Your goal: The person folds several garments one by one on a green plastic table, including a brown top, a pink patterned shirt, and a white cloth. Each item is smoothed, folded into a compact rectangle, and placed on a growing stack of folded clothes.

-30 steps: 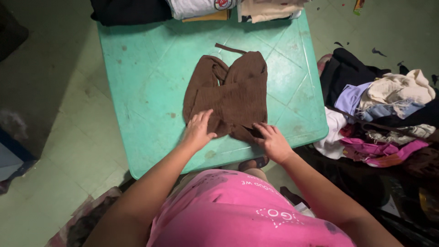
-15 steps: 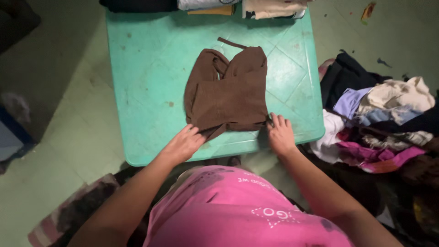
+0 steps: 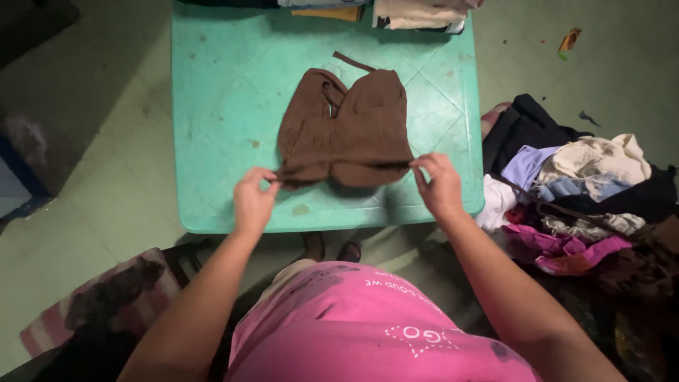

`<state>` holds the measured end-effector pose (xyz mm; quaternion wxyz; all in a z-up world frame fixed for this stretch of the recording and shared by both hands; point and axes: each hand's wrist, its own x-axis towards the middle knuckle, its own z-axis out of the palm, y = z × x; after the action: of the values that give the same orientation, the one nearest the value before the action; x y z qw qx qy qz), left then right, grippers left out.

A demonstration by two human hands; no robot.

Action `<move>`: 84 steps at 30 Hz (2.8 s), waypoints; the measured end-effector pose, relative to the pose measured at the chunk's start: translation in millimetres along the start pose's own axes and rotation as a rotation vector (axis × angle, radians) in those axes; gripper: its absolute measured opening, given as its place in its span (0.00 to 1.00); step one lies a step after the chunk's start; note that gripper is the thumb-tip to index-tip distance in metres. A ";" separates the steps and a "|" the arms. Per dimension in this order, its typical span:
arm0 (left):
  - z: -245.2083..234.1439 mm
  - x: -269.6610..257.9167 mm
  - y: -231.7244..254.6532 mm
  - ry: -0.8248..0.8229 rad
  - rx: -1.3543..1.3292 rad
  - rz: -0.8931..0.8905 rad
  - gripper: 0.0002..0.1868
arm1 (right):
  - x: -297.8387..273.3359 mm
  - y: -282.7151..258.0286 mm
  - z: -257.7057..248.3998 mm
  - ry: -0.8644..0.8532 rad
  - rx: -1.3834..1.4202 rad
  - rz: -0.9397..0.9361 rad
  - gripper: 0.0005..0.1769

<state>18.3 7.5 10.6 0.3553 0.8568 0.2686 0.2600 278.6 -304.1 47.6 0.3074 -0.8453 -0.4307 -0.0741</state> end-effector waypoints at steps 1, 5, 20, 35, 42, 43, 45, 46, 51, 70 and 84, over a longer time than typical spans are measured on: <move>-1.4 8.6 4.4 0.050 -0.067 -0.026 0.10 | 7.6 -0.4 -5.2 0.012 0.101 0.039 0.08; -14.9 54.8 40.7 0.080 -0.542 -0.099 0.10 | 50.8 -3.4 -40.7 -0.057 0.605 0.304 0.06; -40.0 155.4 145.1 -0.345 -0.768 -0.272 0.16 | 104.8 2.2 -73.5 -0.265 1.045 0.617 0.13; 10.8 298.6 185.8 -0.187 -0.918 -0.025 0.13 | 134.6 6.2 -213.2 0.373 0.831 0.056 0.11; 28.0 294.4 12.8 -0.158 -0.851 -0.240 0.19 | 95.3 -126.9 -25.1 -0.567 0.701 -0.044 0.16; 32.1 284.5 -16.8 -0.154 -0.782 -0.317 0.16 | 84.4 -138.0 4.8 -0.662 0.718 -0.042 0.19; 35.7 251.0 -64.8 -0.077 -0.487 -0.225 0.13 | 61.1 -135.3 43.4 -0.843 0.649 0.004 0.24; 32.7 235.7 -80.8 -0.001 -0.259 -0.049 0.17 | 52.7 -128.4 60.9 -0.924 0.561 0.036 0.25; 31.8 123.9 -66.7 -0.152 0.027 0.008 0.14 | 36.7 -46.4 112.9 -0.594 0.275 0.260 0.25; 24.9 65.8 -61.5 -0.674 0.524 0.383 0.07 | 63.0 47.8 36.5 -0.296 -0.730 0.113 0.11; 65.4 79.7 25.6 -0.934 1.024 0.002 0.34 | 41.4 42.3 15.0 -0.180 -0.030 0.196 0.31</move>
<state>124.4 12.8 10.0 -0.0156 0.9390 0.1758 -0.2953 334.9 -285.7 32.4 0.2607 -0.8910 -0.3708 0.0260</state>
